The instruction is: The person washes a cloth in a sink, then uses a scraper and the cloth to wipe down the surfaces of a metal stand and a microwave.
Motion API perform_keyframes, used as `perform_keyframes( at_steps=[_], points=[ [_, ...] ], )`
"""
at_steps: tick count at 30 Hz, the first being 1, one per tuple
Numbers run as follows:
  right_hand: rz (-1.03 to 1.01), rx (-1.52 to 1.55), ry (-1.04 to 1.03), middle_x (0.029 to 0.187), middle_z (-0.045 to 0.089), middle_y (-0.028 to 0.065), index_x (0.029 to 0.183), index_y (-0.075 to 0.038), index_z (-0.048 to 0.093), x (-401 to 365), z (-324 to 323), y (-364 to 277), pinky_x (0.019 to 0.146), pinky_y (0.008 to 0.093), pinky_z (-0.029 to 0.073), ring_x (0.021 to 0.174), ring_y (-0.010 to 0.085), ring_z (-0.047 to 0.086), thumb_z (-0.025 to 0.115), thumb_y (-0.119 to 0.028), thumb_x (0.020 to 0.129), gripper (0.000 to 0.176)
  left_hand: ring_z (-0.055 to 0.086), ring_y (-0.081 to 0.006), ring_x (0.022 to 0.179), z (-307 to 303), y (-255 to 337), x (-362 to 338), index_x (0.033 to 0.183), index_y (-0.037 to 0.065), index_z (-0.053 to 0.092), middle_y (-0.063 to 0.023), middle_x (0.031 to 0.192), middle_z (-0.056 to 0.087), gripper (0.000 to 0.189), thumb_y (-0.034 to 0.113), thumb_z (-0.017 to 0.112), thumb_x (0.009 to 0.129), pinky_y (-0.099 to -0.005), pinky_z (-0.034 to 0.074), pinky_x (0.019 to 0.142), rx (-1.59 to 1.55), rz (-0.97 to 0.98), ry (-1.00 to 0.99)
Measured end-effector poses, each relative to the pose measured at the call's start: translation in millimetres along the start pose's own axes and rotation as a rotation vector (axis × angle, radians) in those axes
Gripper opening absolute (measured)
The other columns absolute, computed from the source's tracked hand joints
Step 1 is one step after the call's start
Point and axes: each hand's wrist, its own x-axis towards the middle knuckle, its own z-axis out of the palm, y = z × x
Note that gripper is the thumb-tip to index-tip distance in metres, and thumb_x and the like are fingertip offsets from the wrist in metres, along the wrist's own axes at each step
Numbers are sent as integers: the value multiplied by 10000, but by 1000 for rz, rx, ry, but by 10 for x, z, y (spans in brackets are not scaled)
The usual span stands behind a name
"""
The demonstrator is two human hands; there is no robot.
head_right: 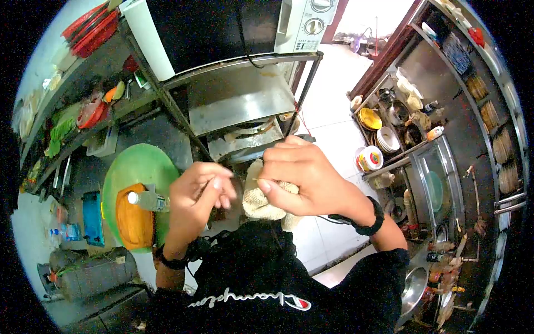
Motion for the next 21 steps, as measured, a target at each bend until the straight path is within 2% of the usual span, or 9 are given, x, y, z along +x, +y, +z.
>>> perform_keyframes(
  at_steps=[1, 4, 5, 6, 8, 11, 14, 17, 21],
  points=[
    [15, -9, 9, 647, 438, 60, 693, -66, 518, -21, 10, 21, 571, 353, 332, 586, 251, 460, 616, -99, 800, 149, 571, -103, 664, -16, -143, 49, 1091, -1, 567, -84, 815, 651, 167, 39, 515, 937, -236, 477, 625, 101, 64, 11],
    [53, -56, 19, 648, 449, 60, 695, -72, 528, -103, 40, 98, 573, 353, 338, 589, 250, 470, 617, -107, 802, 144, 622, -135, 717, -5, -433, 169, 1101, 12, 569, -89, 881, 680, 192, 56, 561, 914, -273, 498, 665, 496, 30, 90],
    [63, -87, 15, 649, 454, 59, 696, -75, 532, -139, 52, 115, 575, 353, 341, 591, 248, 474, 617, -110, 803, 141, 658, -212, 784, -51, -662, 177, 1116, 38, 576, -97, 942, 686, 242, 86, 609, 881, -310, 504, 703, 695, 218, 112],
    [68, -123, 13, 649, 458, 58, 697, -78, 535, -142, 40, 130, 577, 353, 344, 592, 247, 479, 616, -113, 804, 139, 647, -295, 812, -92, -661, 200, 1053, 57, 599, -107, 915, 678, 206, 124, 636, 862, -334, 501, 717, 924, 376, 67],
    [66, -265, -10, 663, 468, 47, 688, -91, 536, -134, 28, 125, 582, 348, 360, 609, 234, 500, 636, -150, 787, 153, 632, -310, 770, -66, -719, 170, 944, 56, 607, -94, 855, 665, 124, 142, 637, 861, -336, 495, 681, 966, 191, 79],
    [67, -426, -20, 686, 475, 30, 676, -106, 532, -204, 99, 237, 591, 341, 375, 630, 214, 514, 658, -196, 770, 180, 620, -305, 722, -23, -632, 160, 843, 47, 589, -77, 802, 648, 111, 149, 617, 875, -341, 483, 640, 794, 49, 129],
    [67, -464, -19, 688, 478, 22, 673, -115, 545, -221, 141, 267, 594, 337, 377, 633, 203, 514, 663, -204, 770, 178, 583, -303, 641, -38, -550, 154, 811, 57, 570, -50, 743, 609, 137, 166, 627, 870, -366, 465, 574, 876, 53, 87],
    [34, -454, -4, 687, 476, 16, 668, -122, 556, -213, 163, 259, 589, 335, 378, 633, 197, 513, 673, -216, 766, 179, 622, -231, 694, -76, -544, 136, 890, 7, 604, -88, 797, 638, 166, 162, 559, 929, -295, 481, 646, 685, 66, -12],
    [16, -450, 12, 685, 475, 15, 666, -129, 562, -200, 206, 270, 579, 335, 377, 618, 203, 502, 683, -226, 761, 182, 633, -154, 790, 64, -431, 170, 1013, -12, 621, -96, 878, 644, 161, 109, 583, 913, -275, 492, 744, 330, 145, 53]
  ],
)
